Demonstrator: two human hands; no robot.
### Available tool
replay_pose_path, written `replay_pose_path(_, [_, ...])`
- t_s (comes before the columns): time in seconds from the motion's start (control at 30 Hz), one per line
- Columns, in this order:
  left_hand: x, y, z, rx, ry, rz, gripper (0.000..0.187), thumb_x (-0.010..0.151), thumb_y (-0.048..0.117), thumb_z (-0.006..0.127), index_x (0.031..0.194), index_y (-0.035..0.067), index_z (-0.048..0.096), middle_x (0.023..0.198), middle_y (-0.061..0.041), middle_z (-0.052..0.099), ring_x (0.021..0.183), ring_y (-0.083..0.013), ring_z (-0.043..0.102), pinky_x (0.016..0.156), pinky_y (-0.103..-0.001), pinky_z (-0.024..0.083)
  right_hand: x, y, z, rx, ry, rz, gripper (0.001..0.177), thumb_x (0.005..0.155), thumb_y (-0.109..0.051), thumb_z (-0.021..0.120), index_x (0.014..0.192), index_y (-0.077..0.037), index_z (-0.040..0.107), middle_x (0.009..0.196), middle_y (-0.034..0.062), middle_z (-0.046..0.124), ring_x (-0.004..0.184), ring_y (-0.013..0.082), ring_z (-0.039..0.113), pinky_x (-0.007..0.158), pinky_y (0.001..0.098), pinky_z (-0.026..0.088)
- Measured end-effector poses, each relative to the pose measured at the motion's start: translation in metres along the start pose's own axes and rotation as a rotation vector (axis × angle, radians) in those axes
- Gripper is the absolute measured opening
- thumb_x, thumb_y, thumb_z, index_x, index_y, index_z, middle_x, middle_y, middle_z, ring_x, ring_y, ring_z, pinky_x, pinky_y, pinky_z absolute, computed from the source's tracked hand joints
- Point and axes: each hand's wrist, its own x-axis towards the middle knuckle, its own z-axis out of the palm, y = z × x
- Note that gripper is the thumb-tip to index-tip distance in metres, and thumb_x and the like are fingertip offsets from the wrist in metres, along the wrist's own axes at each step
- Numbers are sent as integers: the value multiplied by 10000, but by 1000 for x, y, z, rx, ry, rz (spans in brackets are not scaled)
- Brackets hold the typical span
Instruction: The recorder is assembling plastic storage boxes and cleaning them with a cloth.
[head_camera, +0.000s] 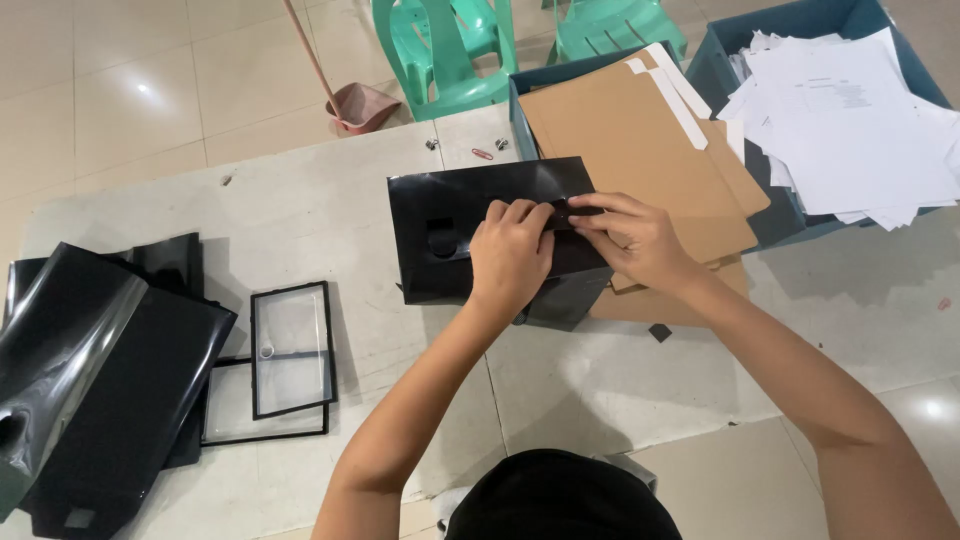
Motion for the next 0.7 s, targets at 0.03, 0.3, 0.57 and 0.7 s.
replay_pose_path(0.03, [-1,1,2,-1,0,1,219,797,90,753,1015,109,733,974,-26,685,895,-271,614,708,-391,534,0,0,-1,-1,1,0,144,918,58,730,1055,19,754,1271,120,708,1061,205,737,902,300,621])
replay_pose_path(0.3, [1,14,6,165,-96,13,237,797,91,732,1032,105,707,963,-55,648,925,-292,607,685,-446,496,0,2,-2,32,-16,16,160,907,98,699,1046,41,753,1281,135,697,1060,208,740,915,293,625])
replay_pose_path(0.57, [1,9,10,-19,-42,-123,191,811,110,725,997,126,686,1034,-44,663,980,-304,597,748,-458,492,-2,5,0,42,-19,37,165,881,101,707,1026,38,756,1282,131,692,1088,231,721,912,314,611])
replay_pose_path(0.7, [-3,9,12,57,4,-19,245,816,99,712,1059,109,680,1047,-55,651,983,-298,591,754,-453,458,1,-1,-1,-108,16,-59,168,816,40,764,982,10,777,1228,115,712,1186,298,654,967,383,557])
